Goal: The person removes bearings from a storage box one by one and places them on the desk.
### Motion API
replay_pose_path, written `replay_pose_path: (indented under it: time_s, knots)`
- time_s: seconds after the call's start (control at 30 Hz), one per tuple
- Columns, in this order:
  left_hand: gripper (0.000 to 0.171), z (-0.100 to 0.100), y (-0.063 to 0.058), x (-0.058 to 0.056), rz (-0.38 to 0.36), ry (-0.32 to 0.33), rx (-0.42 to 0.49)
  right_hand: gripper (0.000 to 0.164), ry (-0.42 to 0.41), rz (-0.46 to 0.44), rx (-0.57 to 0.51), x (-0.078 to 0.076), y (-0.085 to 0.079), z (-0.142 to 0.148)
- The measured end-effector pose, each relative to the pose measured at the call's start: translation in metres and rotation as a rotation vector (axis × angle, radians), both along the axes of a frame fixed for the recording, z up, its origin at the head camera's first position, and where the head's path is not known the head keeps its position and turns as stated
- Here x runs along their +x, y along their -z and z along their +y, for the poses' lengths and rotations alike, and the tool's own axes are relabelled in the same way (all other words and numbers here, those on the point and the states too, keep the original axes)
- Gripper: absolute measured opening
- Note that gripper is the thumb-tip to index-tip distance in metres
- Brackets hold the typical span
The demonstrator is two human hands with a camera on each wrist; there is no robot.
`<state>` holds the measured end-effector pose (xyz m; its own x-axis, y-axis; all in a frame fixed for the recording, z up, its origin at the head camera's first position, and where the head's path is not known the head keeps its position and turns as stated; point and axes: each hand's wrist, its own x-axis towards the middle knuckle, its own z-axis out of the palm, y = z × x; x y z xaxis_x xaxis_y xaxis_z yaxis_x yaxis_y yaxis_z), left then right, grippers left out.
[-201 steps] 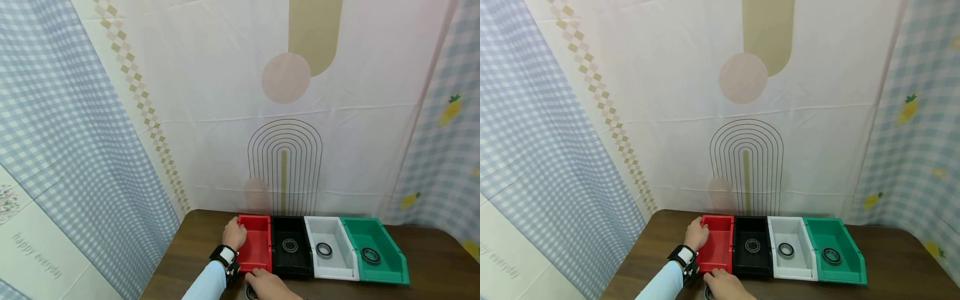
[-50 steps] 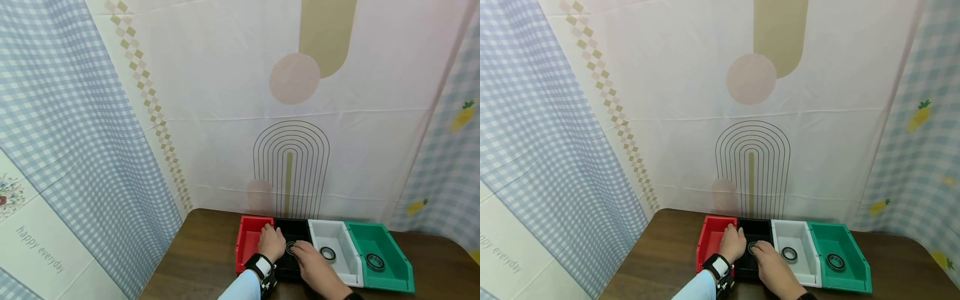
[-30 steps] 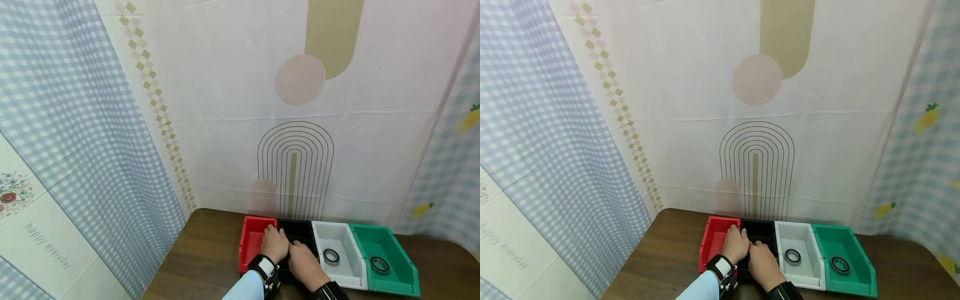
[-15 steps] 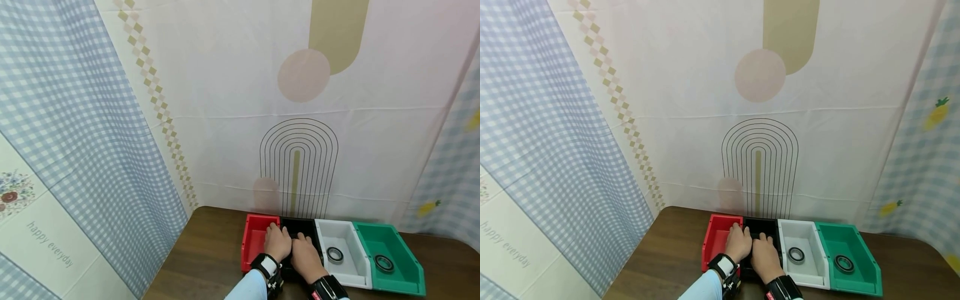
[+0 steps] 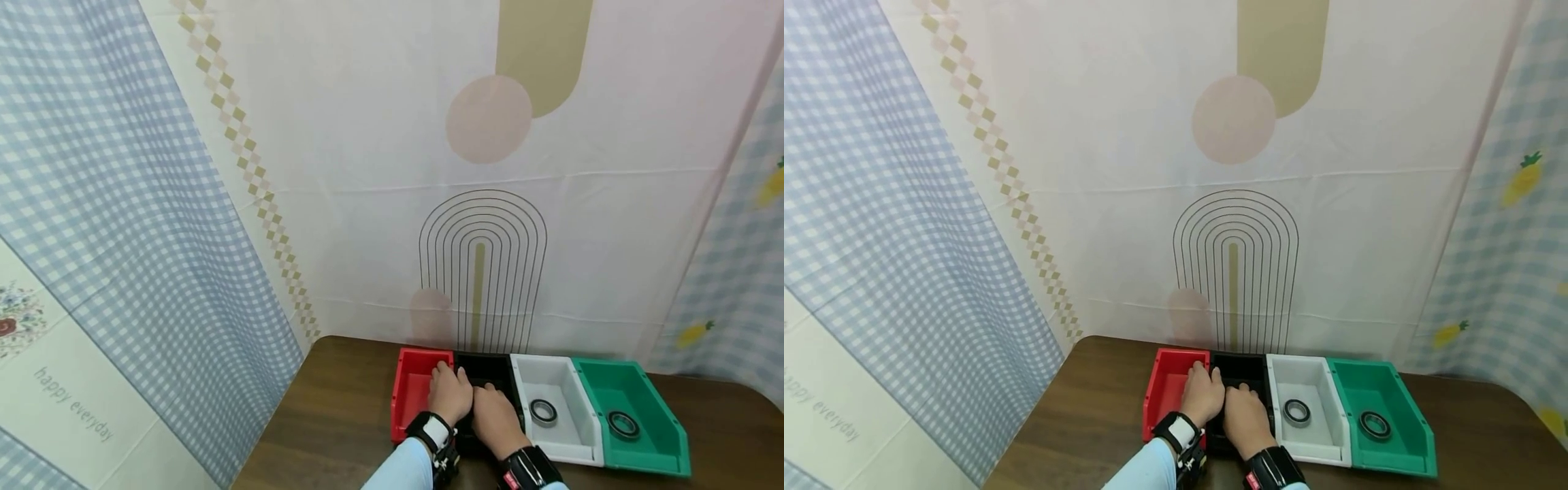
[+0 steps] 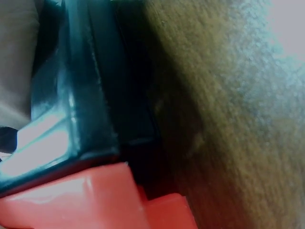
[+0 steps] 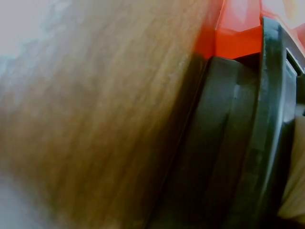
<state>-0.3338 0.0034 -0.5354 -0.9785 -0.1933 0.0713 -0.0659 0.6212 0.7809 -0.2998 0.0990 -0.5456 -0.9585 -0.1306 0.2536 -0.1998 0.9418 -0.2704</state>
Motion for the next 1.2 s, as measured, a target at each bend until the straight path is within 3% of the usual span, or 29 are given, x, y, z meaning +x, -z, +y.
replay_pose_path:
  time_s: [0.4,0.67,1.03,1.2]
  knots:
    - [0.042,-0.0005,-0.0025,0.0022,-0.002,0.004,-0.005,0.011,0.008,-0.033,0.0,0.0012,-0.0036,-0.0023]
    - [0.041,-0.0009,0.0013,0.0018,0.004,0.001,0.011,0.032,0.003,-0.076,0.021,-0.0004,-0.0019,-0.0033]
    - [0.047,0.0016,0.001,0.0007,0.0,0.005,0.025,0.03,0.004,-0.006,0.049,-0.0023,0.002,-0.0033]
    - [0.05,-0.0004,0.0027,0.0015,-0.001,0.002,0.038,0.033,0.008,-0.015,0.052,-0.0017,0.002,-0.007]
